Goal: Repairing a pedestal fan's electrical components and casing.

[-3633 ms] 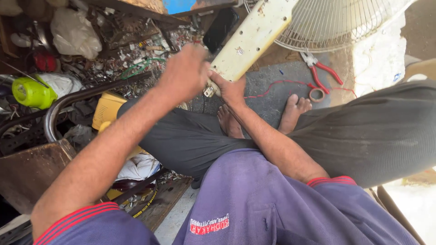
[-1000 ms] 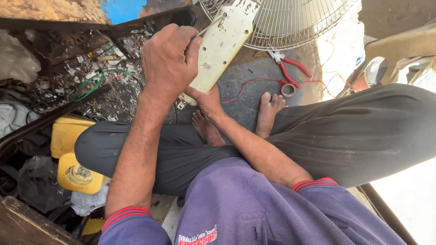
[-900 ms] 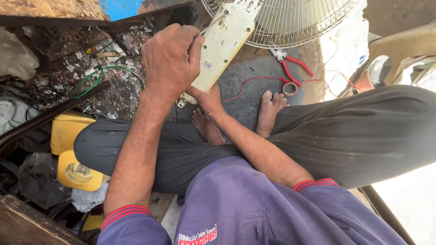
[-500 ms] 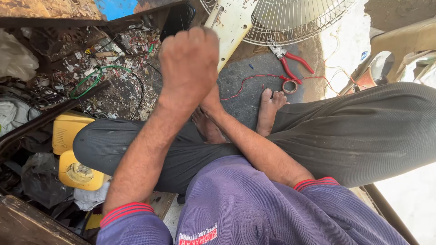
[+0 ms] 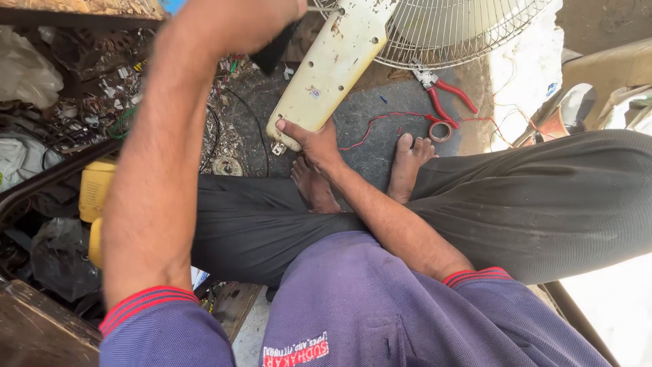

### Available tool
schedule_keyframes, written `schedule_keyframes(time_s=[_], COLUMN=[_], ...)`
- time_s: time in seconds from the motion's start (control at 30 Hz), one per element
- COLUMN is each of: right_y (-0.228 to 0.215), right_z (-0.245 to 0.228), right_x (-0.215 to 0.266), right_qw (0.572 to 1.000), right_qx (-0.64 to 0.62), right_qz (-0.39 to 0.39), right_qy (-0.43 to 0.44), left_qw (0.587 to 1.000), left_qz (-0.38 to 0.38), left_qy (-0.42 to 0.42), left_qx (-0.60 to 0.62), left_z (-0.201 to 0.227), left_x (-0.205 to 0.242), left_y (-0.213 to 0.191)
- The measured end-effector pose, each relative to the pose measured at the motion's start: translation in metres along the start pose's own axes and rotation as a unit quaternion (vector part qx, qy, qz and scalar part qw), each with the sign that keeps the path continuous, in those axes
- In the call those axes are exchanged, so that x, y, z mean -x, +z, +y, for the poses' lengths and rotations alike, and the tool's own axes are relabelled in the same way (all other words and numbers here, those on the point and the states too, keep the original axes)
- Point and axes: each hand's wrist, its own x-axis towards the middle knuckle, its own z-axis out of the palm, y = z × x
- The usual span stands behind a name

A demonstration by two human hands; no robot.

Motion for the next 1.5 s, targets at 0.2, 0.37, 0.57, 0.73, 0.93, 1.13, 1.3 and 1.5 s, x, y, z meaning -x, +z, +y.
schedule_keyframes(time_s=[0.2,0.37,0.57,0.73,0.93,1.13,1.3,1.5], right_y=[-0.01,-0.016,-0.009,-0.022,-0.017,-0.038,-0.042,-0.038], right_z=[0.012,0.021,0.004,0.037,0.025,0.002,-0.038,-0.053], right_x=[-0.005,-0.006,-0.006,-0.015,-0.012,-0.039,-0.044,-0.05], right_qw=[1.0,0.999,0.999,1.0,0.999,0.957,0.931,0.936], right_qx=[0.018,0.029,0.032,0.022,0.029,0.17,0.224,0.206], right_qz=[-0.014,-0.02,-0.025,-0.003,0.013,0.178,0.188,0.19], right_qy=[0.013,0.003,0.015,-0.006,-0.018,-0.155,-0.217,-0.213], left_qw=[0.969,0.886,0.891,0.929,0.935,0.94,0.945,0.931], left_qz=[0.111,0.184,0.225,0.331,0.344,0.332,0.315,0.349], left_qy=[0.113,0.039,-0.104,0.003,0.069,0.076,0.088,0.088], left_qx=[0.192,0.423,0.381,0.167,0.057,0.019,-0.021,0.068], left_z=[-0.031,-0.006,-0.011,0.021,0.022,0.021,0.019,0.004], left_x=[0.041,0.088,0.105,0.094,0.069,0.07,0.07,0.08], left_y=[0.069,0.106,0.117,0.096,0.095,0.097,0.11,0.118])
